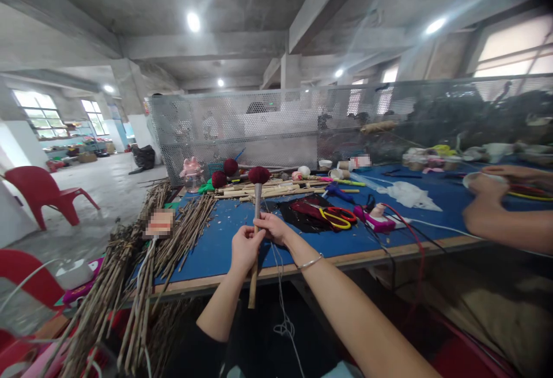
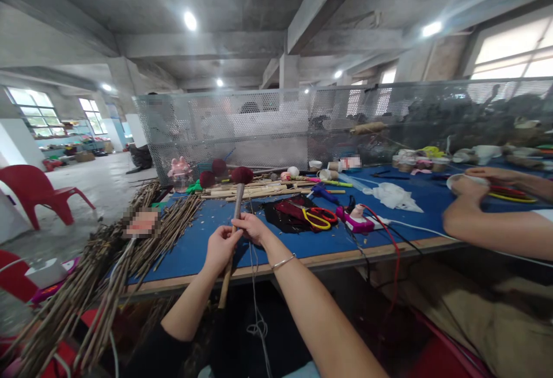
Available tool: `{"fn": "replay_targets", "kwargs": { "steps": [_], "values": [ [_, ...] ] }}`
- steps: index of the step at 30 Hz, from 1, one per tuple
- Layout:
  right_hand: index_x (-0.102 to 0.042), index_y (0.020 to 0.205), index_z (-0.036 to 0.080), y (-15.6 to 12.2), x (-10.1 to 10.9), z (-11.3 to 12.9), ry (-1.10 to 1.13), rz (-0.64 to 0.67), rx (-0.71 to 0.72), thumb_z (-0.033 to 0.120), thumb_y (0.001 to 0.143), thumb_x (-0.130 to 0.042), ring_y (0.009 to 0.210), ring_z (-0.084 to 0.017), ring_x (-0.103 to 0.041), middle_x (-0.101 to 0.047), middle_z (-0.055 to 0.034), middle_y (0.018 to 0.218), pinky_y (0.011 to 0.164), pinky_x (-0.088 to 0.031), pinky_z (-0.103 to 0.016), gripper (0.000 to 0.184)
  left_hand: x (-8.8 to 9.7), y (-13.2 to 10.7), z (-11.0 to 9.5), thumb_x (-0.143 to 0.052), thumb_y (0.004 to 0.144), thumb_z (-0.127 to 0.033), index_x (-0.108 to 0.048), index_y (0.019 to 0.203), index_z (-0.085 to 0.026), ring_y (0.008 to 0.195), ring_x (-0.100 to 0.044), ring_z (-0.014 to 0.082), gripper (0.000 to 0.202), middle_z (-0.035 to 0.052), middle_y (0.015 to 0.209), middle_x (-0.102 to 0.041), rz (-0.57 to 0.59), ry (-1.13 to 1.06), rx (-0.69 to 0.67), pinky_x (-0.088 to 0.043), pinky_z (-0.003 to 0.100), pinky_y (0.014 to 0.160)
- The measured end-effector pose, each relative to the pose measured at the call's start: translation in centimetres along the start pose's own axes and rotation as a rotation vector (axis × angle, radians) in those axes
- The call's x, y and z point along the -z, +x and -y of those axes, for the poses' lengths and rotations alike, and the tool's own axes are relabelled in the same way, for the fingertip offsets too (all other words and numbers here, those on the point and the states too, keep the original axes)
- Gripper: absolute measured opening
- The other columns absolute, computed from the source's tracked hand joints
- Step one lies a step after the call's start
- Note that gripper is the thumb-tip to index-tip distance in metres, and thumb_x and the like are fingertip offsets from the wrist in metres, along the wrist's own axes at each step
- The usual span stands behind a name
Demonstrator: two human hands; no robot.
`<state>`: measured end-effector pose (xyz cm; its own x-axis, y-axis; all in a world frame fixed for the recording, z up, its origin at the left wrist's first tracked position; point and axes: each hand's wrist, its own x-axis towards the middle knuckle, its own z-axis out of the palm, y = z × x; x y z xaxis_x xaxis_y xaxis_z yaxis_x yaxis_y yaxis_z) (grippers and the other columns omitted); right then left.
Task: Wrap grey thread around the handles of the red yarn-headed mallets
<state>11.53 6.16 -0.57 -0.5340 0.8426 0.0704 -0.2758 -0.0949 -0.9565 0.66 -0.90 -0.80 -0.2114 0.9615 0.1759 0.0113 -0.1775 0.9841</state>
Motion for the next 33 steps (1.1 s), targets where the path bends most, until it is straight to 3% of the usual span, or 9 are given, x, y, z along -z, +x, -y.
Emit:
{"fn": "replay_targets", "kwargs": {
  "steps": [6,10,16,18,22,25,27,30,33],
  "values": [
    [-0.055,0.085,0.015,-0.41,-0.09,0.42,0.007,0.038,-0.041,0.041,0.063,-0.070,0.034,-0.003,-0.032,-0.046,0.0079,0.047,0.036,-0.017,-0.018,0.037,0.85,0.11,-0.50,-0.059,0.065,-0.054,-0.053,0.070,-0.014,0.035,-0.043,0.0049,0.041,-0.0023,0.053,-0.055,0.176,-0.111,0.082,-0.030,0.017,0.036],
    [-0.052,0.077,0.015,-0.49,-0.04,0.58,-0.002,0.022,-0.027,0.041,0.061,-0.071,0.031,-0.002,-0.025,-0.046,0.0080,0.046,0.034,-0.011,-0.019,0.036,0.79,0.11,-0.50,-0.055,0.067,-0.057,-0.053,0.074,-0.015,0.035,-0.043,0.0053,0.043,-0.0015,0.055,-0.056,0.242,-0.132,0.110,-0.031,0.017,0.036],
    [-0.047,0.071,0.016,-0.29,-0.10,0.30,-0.035,-0.035,-0.004,0.038,0.060,-0.073,0.032,-0.002,-0.028,-0.044,0.0087,0.045,0.035,-0.014,-0.019,0.035,-0.03,-0.33,0.04,-0.068,0.059,-0.044,-0.057,0.079,-0.014,0.043,-0.045,0.0063,0.038,-0.0029,0.056,-0.054,-0.042,0.050,-0.085,-0.035,0.017,0.042],
    [-0.048,0.074,0.016,-0.27,-0.13,0.26,-0.029,-0.005,-0.018,0.037,0.061,-0.072,0.031,-0.002,-0.025,-0.042,0.0096,0.044,0.035,-0.011,-0.019,0.035,0.03,-0.36,-0.01,-0.067,0.061,-0.043,-0.058,0.076,-0.013,0.044,-0.047,0.0070,0.035,-0.0013,0.057,-0.056,-0.042,0.048,-0.060,-0.036,0.018,0.042],
    [-0.051,0.081,0.016,-0.23,-0.07,0.24,-0.013,0.084,-0.026,0.036,0.062,-0.071,0.032,-0.002,-0.025,-0.043,0.0094,0.047,0.035,-0.011,-0.018,0.034,0.56,-0.17,-0.38,-0.058,0.067,-0.050,-0.057,0.074,-0.013,0.040,-0.048,0.0075,0.038,0.0012,0.059,-0.059,0.067,-0.052,0.055,-0.034,0.018,0.038],
    [-0.049,0.075,0.016,-0.20,0.06,0.25,-0.035,0.064,-0.020,0.035,0.063,-0.070,0.031,-0.001,-0.022,-0.043,0.0095,0.046,0.035,-0.009,-0.019,0.031,0.69,-0.07,-0.51,-0.057,0.068,-0.053,-0.057,0.074,-0.013,0.037,-0.046,0.0072,0.040,0.0004,0.056,-0.058,0.123,-0.085,0.095,-0.032,0.018,0.037],
    [-0.048,0.071,0.015,-0.23,0.08,0.29,-0.049,0.022,-0.003,0.034,0.062,-0.071,0.031,-0.001,-0.021,-0.041,0.0101,0.044,0.034,-0.009,-0.019,0.030,0.51,-0.09,-0.40,-0.060,0.066,-0.051,-0.058,0.076,-0.012,0.042,-0.047,0.0078,0.040,0.0003,0.056,-0.058,0.074,-0.041,0.032,-0.035,0.018,0.041],
    [-0.049,0.071,0.014,-0.34,-0.02,0.39,-0.033,-0.006,0.041,0.032,0.058,-0.073,0.035,-0.002,-0.032,-0.048,0.0071,0.049,0.036,-0.017,-0.018,0.033,0.20,-0.16,-0.06,-0.070,0.059,-0.043,-0.060,0.078,-0.012,0.052,-0.051,0.0091,0.038,0.0007,0.061,-0.059,-0.055,0.062,-0.105,-0.039,0.019,0.050],
    [-0.051,0.074,0.014,-0.51,-0.19,0.56,-0.011,0.012,0.041,0.034,0.057,-0.074,0.035,-0.001,-0.031,-0.049,0.0070,0.051,0.036,-0.015,-0.018,0.035,0.31,-0.18,0.11,-0.071,0.059,-0.041,-0.061,0.076,-0.011,0.053,-0.052,0.0093,0.036,0.0021,0.063,-0.061,-0.039,0.056,-0.065,-0.040,0.019,0.051]
  ]
}}
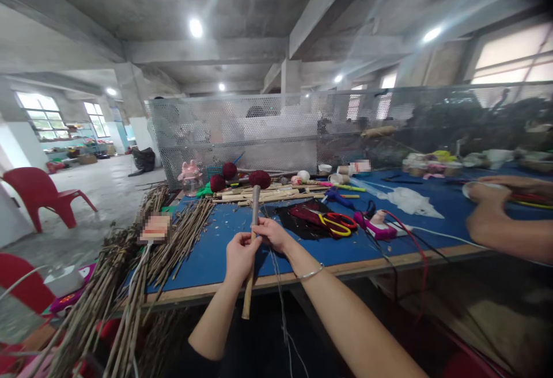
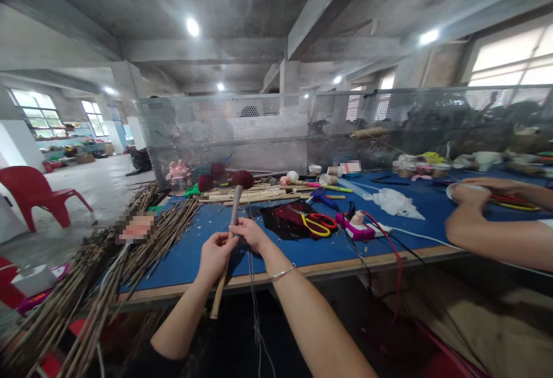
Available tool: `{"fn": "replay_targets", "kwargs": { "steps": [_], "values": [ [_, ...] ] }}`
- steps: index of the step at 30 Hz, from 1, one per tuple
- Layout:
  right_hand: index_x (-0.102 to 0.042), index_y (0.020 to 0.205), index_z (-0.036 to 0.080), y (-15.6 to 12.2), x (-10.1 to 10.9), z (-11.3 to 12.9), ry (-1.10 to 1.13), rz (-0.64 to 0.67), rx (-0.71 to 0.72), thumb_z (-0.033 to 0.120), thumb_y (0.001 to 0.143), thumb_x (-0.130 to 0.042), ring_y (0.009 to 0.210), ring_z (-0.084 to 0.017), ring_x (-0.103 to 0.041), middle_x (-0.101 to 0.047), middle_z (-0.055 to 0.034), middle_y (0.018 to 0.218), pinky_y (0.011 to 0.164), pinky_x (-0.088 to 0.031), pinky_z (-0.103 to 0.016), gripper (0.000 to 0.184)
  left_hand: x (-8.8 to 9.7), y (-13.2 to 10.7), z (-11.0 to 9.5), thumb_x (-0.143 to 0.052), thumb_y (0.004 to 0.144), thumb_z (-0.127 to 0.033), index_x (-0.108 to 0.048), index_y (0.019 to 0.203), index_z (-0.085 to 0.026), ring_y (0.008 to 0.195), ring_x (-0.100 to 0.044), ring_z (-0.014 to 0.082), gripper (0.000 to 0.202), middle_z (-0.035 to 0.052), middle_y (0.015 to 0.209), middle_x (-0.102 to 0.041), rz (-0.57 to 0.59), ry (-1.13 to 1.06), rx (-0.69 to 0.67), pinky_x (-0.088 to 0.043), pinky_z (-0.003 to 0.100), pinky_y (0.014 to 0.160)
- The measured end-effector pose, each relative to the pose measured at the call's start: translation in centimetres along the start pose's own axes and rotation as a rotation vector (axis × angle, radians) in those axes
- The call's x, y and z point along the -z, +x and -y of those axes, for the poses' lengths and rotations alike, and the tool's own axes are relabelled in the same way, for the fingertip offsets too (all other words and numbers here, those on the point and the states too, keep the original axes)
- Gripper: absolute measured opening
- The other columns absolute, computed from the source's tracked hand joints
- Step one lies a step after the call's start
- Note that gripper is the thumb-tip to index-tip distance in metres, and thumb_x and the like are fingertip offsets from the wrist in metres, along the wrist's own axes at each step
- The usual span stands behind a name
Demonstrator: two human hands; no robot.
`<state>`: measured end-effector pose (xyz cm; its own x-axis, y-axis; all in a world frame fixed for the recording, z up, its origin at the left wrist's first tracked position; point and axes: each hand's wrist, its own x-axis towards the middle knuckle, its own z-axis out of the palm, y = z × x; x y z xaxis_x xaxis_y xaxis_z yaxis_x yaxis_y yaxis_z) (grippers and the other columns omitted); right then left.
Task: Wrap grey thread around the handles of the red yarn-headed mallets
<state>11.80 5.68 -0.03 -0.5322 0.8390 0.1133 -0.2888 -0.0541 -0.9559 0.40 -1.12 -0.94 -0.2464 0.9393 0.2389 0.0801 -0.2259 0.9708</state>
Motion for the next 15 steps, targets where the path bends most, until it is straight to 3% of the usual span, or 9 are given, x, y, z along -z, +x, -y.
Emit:
{"fn": "replay_targets", "kwargs": {
  "steps": [4,7,9,12,15],
  "values": [
    [-0.054,0.082,0.015,-0.25,-0.08,0.28,0.032,0.048,-0.053,0.038,0.062,-0.071,0.031,-0.001,-0.021,-0.042,0.0096,0.045,0.034,-0.008,-0.019,0.035,0.58,0.06,-0.33,-0.063,0.065,-0.047,-0.061,0.080,-0.012,0.044,-0.049,0.0073,0.039,0.0010,0.062,-0.060,0.155,-0.162,0.132,-0.037,0.018,0.043],
    [-0.052,0.080,0.015,-0.33,-0.02,0.31,0.035,0.031,-0.044,0.037,0.062,-0.072,0.031,-0.001,-0.019,-0.037,0.0111,0.041,0.033,-0.007,-0.019,0.034,0.64,0.10,-0.61,-0.060,0.067,-0.049,-0.059,0.082,-0.011,0.043,-0.049,0.0066,0.041,0.0015,0.064,-0.060,0.208,-0.215,0.185,-0.037,0.018,0.041],
    [-0.049,0.075,0.016,-0.27,0.07,0.17,0.004,-0.001,-0.035,0.037,0.061,-0.072,0.030,-0.002,-0.020,-0.036,0.0112,0.040,0.033,-0.007,-0.019,0.034,0.43,0.10,-0.58,-0.061,0.067,-0.048,-0.058,0.086,-0.011,0.044,-0.048,0.0066,0.041,0.0011,0.064,-0.059,0.189,-0.195,0.160,-0.037,0.017,0.040],
    [-0.046,0.069,0.016,-0.06,0.22,-0.12,-0.053,-0.036,-0.019,0.038,0.061,-0.072,0.030,-0.001,-0.022,-0.039,0.0102,0.041,0.032,-0.008,-0.019,0.035,0.04,0.03,-0.29,-0.070,0.058,-0.042,-0.057,0.085,-0.011,0.045,-0.046,0.0056,0.043,-0.0016,0.061,-0.056,0.073,-0.147,0.052,-0.036,0.016,0.040],
    [-0.048,0.072,0.016,0.07,0.25,-0.19,-0.054,-0.033,-0.008,0.040,0.062,-0.072,0.030,-0.001,-0.022,-0.041,0.0099,0.043,0.032,-0.008,-0.019,0.035,-0.11,-0.08,-0.09,-0.074,0.054,-0.039,-0.058,0.082,-0.010,0.043,-0.044,0.0045,0.044,-0.0019,0.057,-0.055,0.013,-0.145,0.041,-0.034,0.016,0.041]
  ]
}}
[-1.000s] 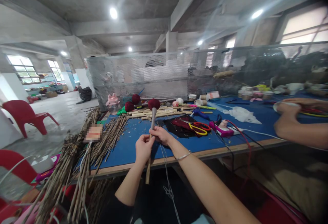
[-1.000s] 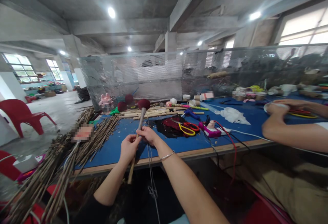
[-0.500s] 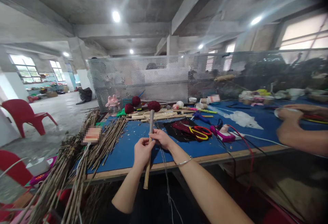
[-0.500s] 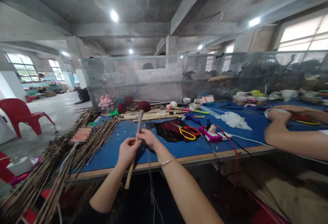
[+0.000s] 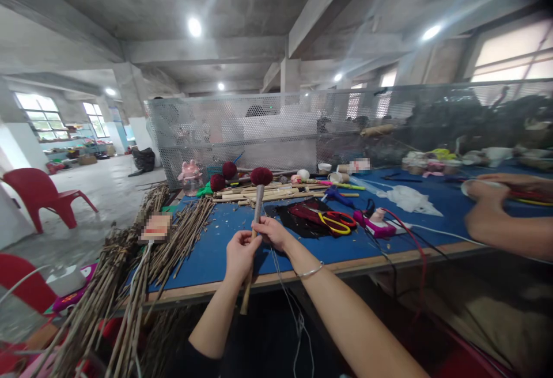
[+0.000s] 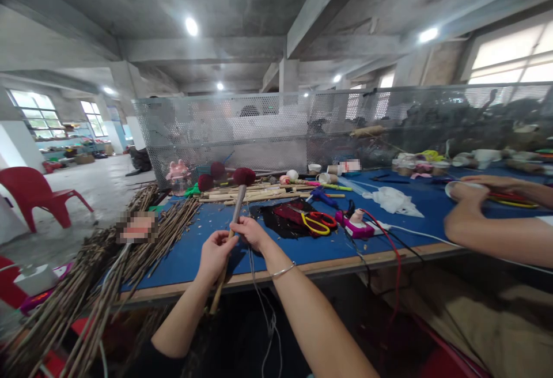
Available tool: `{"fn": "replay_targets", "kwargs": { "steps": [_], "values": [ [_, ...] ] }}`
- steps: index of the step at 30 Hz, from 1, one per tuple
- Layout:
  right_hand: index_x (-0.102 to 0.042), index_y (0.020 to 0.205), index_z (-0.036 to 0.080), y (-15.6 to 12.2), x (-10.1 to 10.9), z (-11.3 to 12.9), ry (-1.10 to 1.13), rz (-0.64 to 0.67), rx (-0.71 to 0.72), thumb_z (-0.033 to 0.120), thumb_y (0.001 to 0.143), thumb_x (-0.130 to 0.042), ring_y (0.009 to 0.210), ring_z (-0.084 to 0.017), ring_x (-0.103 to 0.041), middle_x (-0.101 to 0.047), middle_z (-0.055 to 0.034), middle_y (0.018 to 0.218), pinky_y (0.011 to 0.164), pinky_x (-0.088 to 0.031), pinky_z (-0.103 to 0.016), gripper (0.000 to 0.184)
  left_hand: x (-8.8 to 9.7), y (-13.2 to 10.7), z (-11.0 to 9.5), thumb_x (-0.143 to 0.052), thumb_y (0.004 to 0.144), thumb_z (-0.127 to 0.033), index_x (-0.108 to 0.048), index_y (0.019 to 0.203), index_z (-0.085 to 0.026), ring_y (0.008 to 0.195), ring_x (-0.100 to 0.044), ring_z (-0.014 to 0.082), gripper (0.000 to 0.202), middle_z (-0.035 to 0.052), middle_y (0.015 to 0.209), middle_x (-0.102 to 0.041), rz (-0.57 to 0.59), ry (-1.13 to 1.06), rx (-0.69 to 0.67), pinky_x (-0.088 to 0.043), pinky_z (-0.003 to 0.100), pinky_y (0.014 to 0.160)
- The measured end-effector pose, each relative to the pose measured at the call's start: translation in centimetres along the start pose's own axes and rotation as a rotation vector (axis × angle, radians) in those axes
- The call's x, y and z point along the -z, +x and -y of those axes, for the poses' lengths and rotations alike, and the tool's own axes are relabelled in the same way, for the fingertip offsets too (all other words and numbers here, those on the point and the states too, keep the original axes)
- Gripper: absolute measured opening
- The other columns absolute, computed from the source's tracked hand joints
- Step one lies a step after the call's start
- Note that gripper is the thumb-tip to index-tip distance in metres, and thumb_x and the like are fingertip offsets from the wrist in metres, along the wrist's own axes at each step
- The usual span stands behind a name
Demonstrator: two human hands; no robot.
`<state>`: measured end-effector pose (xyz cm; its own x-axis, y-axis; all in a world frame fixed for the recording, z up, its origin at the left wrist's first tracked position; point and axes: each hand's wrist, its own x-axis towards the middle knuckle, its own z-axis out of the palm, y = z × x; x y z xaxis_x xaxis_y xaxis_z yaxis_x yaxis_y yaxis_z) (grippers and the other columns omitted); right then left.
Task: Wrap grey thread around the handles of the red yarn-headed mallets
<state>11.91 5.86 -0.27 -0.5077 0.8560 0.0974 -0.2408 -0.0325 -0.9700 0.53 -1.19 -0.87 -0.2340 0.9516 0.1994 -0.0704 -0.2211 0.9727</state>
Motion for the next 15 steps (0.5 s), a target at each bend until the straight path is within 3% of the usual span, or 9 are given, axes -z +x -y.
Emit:
{"fn": "replay_targets", "kwargs": {
  "steps": [3,5,7,9,12,15],
  "values": [
    [-0.052,0.082,0.015,-0.02,-0.01,0.17,0.036,0.033,-0.014,0.041,0.064,-0.070,0.030,-0.001,-0.020,-0.037,0.0110,0.042,0.032,-0.007,-0.019,0.036,0.11,-0.10,-0.08,-0.073,0.058,-0.041,-0.052,0.109,-0.008,0.043,-0.048,0.0063,0.064,-0.0035,0.053,-0.055,-0.001,-0.104,0.034,-0.037,0.017,0.043],
    [-0.053,0.085,0.015,-0.05,0.06,0.24,0.052,0.047,-0.030,0.040,0.065,-0.070,0.030,-0.001,-0.018,-0.033,0.0119,0.040,0.032,-0.006,-0.019,0.036,0.20,-0.15,-0.25,-0.072,0.061,-0.041,-0.035,0.130,-0.011,0.046,-0.053,0.0086,0.084,-0.0040,0.054,-0.057,0.008,-0.172,0.044,-0.040,0.018,0.046],
    [-0.053,0.086,0.015,-0.04,0.18,0.20,0.064,0.059,-0.047,0.039,0.064,-0.070,0.030,-0.002,-0.017,-0.032,0.0121,0.040,0.032,-0.007,-0.018,0.037,0.24,-0.19,-0.50,-0.070,0.063,-0.042,-0.019,0.138,-0.014,0.048,-0.057,0.0106,0.095,-0.0016,0.059,-0.061,0.028,-0.190,0.069,-0.042,0.019,0.047],
    [-0.053,0.086,0.015,-0.01,0.29,0.10,0.074,0.072,-0.056,0.039,0.063,-0.071,0.031,-0.002,-0.018,-0.033,0.0119,0.041,0.032,-0.007,-0.017,0.037,0.23,-0.22,-0.79,-0.067,0.067,-0.042,-0.013,0.140,-0.015,0.048,-0.058,0.0114,0.095,0.0015,0.063,-0.064,0.061,-0.178,0.101,-0.042,0.020,0.045],
    [-0.051,0.082,0.016,0.00,0.27,0.01,0.056,0.083,-0.052,0.040,0.065,-0.070,0.031,-0.002,-0.018,-0.033,0.0117,0.041,0.032,-0.008,-0.017,0.035,0.15,-0.18,-0.99,-0.063,0.071,-0.043,-0.027,0.135,-0.011,0.046,-0.057,0.0104,0.080,0.0024,0.062,-0.063,0.092,-0.161,0.136,-0.042,0.019,0.044],
    [-0.049,0.078,0.016,-0.04,0.06,0.09,0.017,0.073,-0.042,0.039,0.064,-0.070,0.030,-0.002,-0.019,-0.035,0.0112,0.041,0.031,-0.007,-0.018,0.034,0.09,-0.02,-0.60,-0.068,0.066,-0.040,-0.041,0.125,-0.008,0.045,-0.053,0.0076,0.073,-0.0007,0.059,-0.059,0.043,-0.110,0.077,-0.040,0.017,0.043]
  ]
}}
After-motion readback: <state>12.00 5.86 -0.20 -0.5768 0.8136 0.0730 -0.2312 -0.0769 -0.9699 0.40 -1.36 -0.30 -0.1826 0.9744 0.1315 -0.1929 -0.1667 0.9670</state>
